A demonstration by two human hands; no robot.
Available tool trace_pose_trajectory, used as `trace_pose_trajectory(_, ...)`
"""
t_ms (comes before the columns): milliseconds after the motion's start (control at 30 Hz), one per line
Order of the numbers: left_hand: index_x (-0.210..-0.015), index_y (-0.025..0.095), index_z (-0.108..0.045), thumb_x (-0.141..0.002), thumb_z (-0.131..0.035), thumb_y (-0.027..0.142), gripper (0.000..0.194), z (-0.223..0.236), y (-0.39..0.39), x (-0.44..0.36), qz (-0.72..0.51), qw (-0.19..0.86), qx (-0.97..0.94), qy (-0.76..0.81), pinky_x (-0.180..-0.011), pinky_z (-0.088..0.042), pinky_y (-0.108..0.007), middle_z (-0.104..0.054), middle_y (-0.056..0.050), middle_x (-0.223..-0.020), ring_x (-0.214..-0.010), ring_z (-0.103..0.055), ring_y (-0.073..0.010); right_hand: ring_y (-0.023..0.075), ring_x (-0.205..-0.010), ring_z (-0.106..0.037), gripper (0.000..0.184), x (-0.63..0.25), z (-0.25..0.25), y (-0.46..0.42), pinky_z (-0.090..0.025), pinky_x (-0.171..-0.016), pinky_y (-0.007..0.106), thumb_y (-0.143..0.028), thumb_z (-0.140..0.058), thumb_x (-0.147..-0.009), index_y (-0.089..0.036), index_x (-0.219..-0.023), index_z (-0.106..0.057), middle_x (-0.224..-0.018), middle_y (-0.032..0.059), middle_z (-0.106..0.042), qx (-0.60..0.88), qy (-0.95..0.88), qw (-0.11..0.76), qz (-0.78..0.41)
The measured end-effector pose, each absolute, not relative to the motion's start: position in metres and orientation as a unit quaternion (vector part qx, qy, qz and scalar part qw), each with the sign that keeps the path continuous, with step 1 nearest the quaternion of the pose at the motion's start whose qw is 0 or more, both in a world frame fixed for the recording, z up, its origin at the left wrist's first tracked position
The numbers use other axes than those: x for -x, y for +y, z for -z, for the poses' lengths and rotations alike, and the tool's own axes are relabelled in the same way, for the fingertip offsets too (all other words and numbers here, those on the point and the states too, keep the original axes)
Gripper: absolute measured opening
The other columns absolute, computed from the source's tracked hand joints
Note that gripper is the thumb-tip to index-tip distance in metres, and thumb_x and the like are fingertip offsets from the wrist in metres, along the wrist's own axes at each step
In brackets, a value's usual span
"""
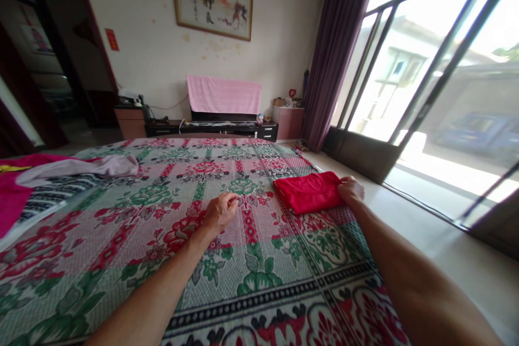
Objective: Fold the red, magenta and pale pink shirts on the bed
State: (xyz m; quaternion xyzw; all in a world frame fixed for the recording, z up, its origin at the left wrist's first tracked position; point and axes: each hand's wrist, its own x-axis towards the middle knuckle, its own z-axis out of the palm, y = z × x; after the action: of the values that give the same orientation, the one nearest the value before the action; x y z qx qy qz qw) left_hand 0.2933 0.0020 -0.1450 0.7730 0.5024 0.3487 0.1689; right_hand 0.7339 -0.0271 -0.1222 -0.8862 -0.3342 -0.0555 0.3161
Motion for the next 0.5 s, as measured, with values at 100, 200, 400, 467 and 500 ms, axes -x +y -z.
trace_pose_trajectory(100,-0.094,0.023,-0.072,-0.082,-0.053,0.02,0.023,0.145,0.002,-0.294,-0.35,0.166,-0.772,0.504,-0.084,-0.05,-0.022,-0.074,-0.001,-0.1,-0.09,-0.068,-0.0147,0.0229,-0.077,-0.064,0.039,-0.734,0.12,-0.026,-0.045,-0.061,0.028,-0.017,-0.062,-0.064,-0.019,-0.102,-0.073,-0.087,0.0115,-0.072,0.888,-0.335,0.309,0.054)
trace_pose_trajectory(200,-0.093,0.023,-0.072,-0.082,-0.053,0.02,0.023,0.145,0.002,-0.294,-0.35,0.164,-0.771,0.507,-0.084,-0.05,-0.023,-0.074,-0.001,-0.1,-0.089,-0.068,-0.0149,0.0229,-0.079,-0.064,0.04,-0.734,0.117,-0.027,-0.045,-0.062,0.028,-0.016,-0.062,-0.063,-0.018,-0.102,-0.072,-0.088,0.0111,-0.072,0.89,-0.337,0.305,0.042)
trace_pose_trajectory(400,-0.093,0.023,-0.073,-0.082,-0.052,0.019,0.024,0.146,0.003,-0.294,-0.354,0.155,-0.775,0.5,-0.086,-0.05,-0.024,-0.074,-0.002,-0.099,-0.091,-0.068,-0.0154,0.028,-0.096,-0.061,0.046,-0.718,0.112,-0.031,-0.046,-0.079,0.036,-0.018,-0.057,-0.073,-0.015,-0.118,-0.064,-0.109,0.0168,-0.066,0.891,-0.325,0.313,0.048)
trace_pose_trajectory(467,-0.093,0.023,-0.073,-0.082,-0.051,0.018,0.024,0.147,0.003,-0.294,-0.356,0.152,-0.776,0.498,-0.087,-0.05,-0.024,-0.074,-0.001,-0.098,-0.092,-0.067,-0.0153,0.0288,-0.103,-0.059,0.043,-0.702,0.111,-0.028,-0.044,-0.087,0.04,-0.02,-0.051,-0.078,-0.015,-0.12,-0.062,-0.117,0.0176,-0.062,0.87,-0.355,0.325,0.11)
trace_pose_trajectory(500,-0.093,0.023,-0.073,-0.082,-0.051,0.018,0.024,0.147,0.004,-0.294,-0.356,0.153,-0.776,0.498,-0.088,-0.049,-0.024,-0.074,-0.001,-0.099,-0.093,-0.067,-0.0154,0.0282,-0.105,-0.058,0.04,-0.692,0.111,-0.025,-0.042,-0.09,0.039,-0.02,-0.049,-0.08,-0.016,-0.118,-0.063,-0.119,0.0167,-0.061,0.851,-0.383,0.331,0.136)
